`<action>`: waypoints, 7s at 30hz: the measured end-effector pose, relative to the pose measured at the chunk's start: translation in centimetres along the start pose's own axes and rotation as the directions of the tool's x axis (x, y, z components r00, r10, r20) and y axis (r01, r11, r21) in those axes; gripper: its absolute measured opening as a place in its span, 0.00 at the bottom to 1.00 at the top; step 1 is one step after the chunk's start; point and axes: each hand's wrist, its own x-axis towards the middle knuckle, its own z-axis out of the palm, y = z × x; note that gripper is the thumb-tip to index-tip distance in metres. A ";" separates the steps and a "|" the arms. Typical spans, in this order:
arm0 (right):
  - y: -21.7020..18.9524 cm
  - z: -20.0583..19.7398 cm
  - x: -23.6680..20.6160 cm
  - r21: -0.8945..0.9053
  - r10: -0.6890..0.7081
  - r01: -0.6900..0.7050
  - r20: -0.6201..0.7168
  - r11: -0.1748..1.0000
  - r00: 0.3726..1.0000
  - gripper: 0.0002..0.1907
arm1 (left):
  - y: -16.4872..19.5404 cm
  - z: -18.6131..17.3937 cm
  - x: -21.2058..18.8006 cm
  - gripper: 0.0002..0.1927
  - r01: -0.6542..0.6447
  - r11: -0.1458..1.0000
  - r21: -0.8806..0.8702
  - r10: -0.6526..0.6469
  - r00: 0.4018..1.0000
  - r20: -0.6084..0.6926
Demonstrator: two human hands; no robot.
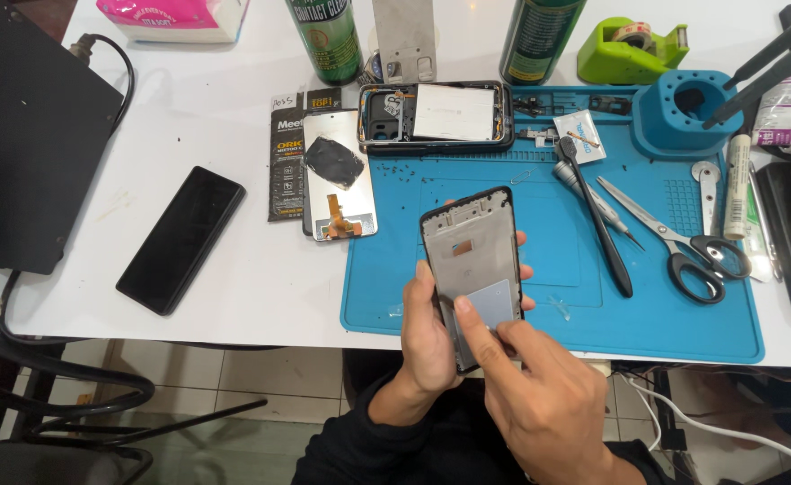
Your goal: The person holds a disassembled phone frame and cleans old adhesive and debris from its edges and interior, first rubbing the frame by hand, then using a metal pick and a precision screwdriver to scrape and clear the frame edges and openings over a blue repair mat.
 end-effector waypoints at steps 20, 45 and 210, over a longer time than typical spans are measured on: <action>-0.5 0.2 2.3 0.021 -0.015 0.016 -0.050 1.000 0.999 0.30 | 0.2 0.0 -0.1 0.38 -0.019 1.000 0.025 0.019 1.000 -0.009; -0.9 -0.4 4.4 0.003 -0.049 0.050 -0.099 0.999 0.994 0.29 | 0.3 0.1 0.0 0.36 -0.058 0.996 0.065 0.060 0.998 -0.022; -0.6 0.6 5.0 0.258 0.081 -0.068 -0.039 0.964 0.996 0.26 | 0.7 0.2 0.1 0.35 -0.151 0.952 0.266 0.154 0.988 0.009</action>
